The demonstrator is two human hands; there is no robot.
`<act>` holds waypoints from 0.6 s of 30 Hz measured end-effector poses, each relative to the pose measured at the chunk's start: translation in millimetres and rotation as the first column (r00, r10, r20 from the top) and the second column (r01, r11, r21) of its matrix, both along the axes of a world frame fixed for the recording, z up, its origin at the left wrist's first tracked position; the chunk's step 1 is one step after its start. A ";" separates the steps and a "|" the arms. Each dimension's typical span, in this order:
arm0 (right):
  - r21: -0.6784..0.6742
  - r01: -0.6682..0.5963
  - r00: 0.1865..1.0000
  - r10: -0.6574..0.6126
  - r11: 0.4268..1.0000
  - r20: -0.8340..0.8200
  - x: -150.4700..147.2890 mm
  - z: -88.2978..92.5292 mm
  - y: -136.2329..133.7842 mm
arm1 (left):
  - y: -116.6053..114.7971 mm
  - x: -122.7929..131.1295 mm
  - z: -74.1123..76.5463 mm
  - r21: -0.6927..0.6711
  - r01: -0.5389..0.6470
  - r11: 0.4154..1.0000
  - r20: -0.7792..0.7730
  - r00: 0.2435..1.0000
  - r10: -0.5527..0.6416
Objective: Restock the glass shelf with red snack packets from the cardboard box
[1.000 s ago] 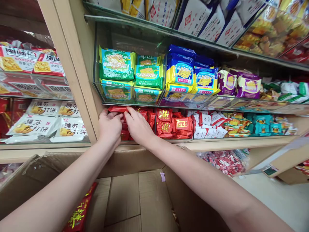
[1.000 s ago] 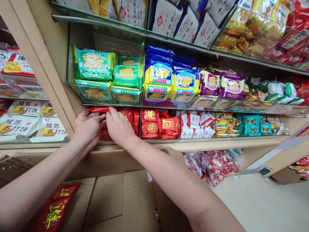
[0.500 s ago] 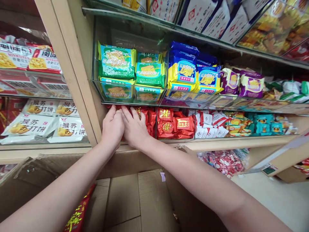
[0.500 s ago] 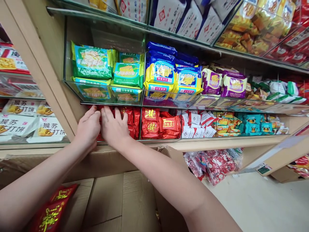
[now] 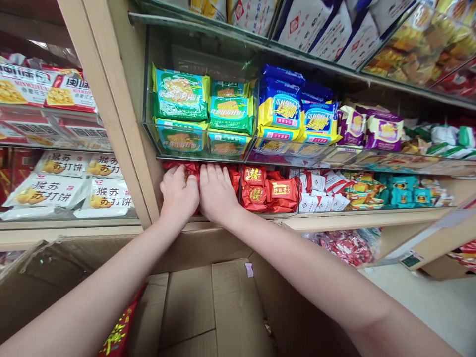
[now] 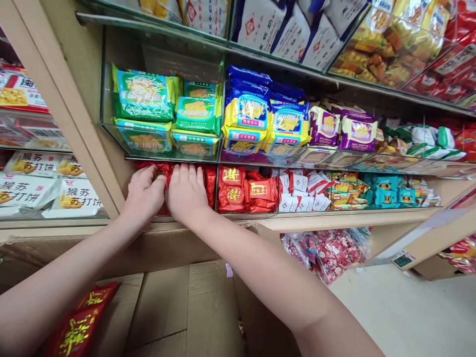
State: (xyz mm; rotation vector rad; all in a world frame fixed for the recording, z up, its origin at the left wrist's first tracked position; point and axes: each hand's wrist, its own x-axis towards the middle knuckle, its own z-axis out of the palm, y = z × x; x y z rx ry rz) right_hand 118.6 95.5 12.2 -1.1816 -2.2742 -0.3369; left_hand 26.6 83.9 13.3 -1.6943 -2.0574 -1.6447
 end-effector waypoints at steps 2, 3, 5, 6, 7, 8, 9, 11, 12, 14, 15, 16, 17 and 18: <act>0.001 0.052 0.999 -0.052 0.999 -0.008 -1.0 3.2 6.7 | -2.8 2.9 2.4 -0.062 -0.060 0.996 -0.032 0.998 0.058; 0.001 0.063 0.998 -0.063 0.998 -0.004 -2.3 5.1 11.4 | -3.6 4.2 3.4 -0.098 -0.085 0.992 -0.054 0.995 0.080; -0.024 0.076 0.997 -0.076 0.997 0.003 -5.3 9.3 21.8 | -4.4 6.2 4.9 -0.158 -0.113 0.981 -0.109 0.989 0.096; -0.047 0.085 0.996 -0.085 0.995 0.004 -6.7 11.5 27.0 | -4.4 7.1 5.4 -0.174 -0.114 0.978 -0.130 0.987 0.092; -0.072 0.093 0.996 -0.093 0.993 0.004 -7.8 13.7 31.7 | -4.3 7.8 5.7 -0.187 -0.114 0.976 -0.146 0.985 0.087; -0.093 0.098 0.995 -0.098 0.991 0.004 -8.5 15.7 35.7 | -4.2 8.4 5.8 -0.198 -0.115 0.973 -0.158 0.984 0.084; -0.108 0.099 0.995 -0.099 0.989 0.005 -8.6 17.4 38.7 | -4.1 9.0 5.8 -0.208 -0.117 0.971 -0.168 0.982 0.083; -0.115 0.092 0.996 -0.091 0.989 0.016 -7.5 19.3 41.6 | -4.5 10.1 5.5 -0.226 -0.123 0.966 -0.186 0.979 0.082; -0.112 0.087 0.996 -0.085 0.990 0.023 -6.2 19.5 41.5 | -5.0 10.7 5.4 -0.233 -0.125 0.964 -0.195 0.978 0.079; -0.095 0.073 0.997 -0.070 0.993 0.042 -2.9 17.9 38.5 | -6.6 12.3 5.4 -0.238 -0.128 0.963 -0.214 0.974 0.077; -0.072 0.062 0.997 -0.058 0.996 0.054 -0.9 16.2 35.9 | -7.6 13.2 5.6 -0.238 -0.133 0.962 -0.222 0.972 0.079; -0.044 0.047 0.997 -0.044 0.998 0.064 1.2 14.1 32.8 | -8.7 14.3 5.8 -0.238 -0.140 0.961 -0.227 0.970 0.085; -0.016 0.029 0.997 -0.028 0.999 0.074 3.5 11.7 29.2 | -9.7 15.4 6.1 -0.240 -0.147 0.960 -0.232 0.968 0.090; 0.007 0.009 0.996 -0.009 1.000 0.087 6.2 9.5 25.0 | -10.7 16.4 6.3 -0.242 -0.153 0.958 -0.236 0.967 0.095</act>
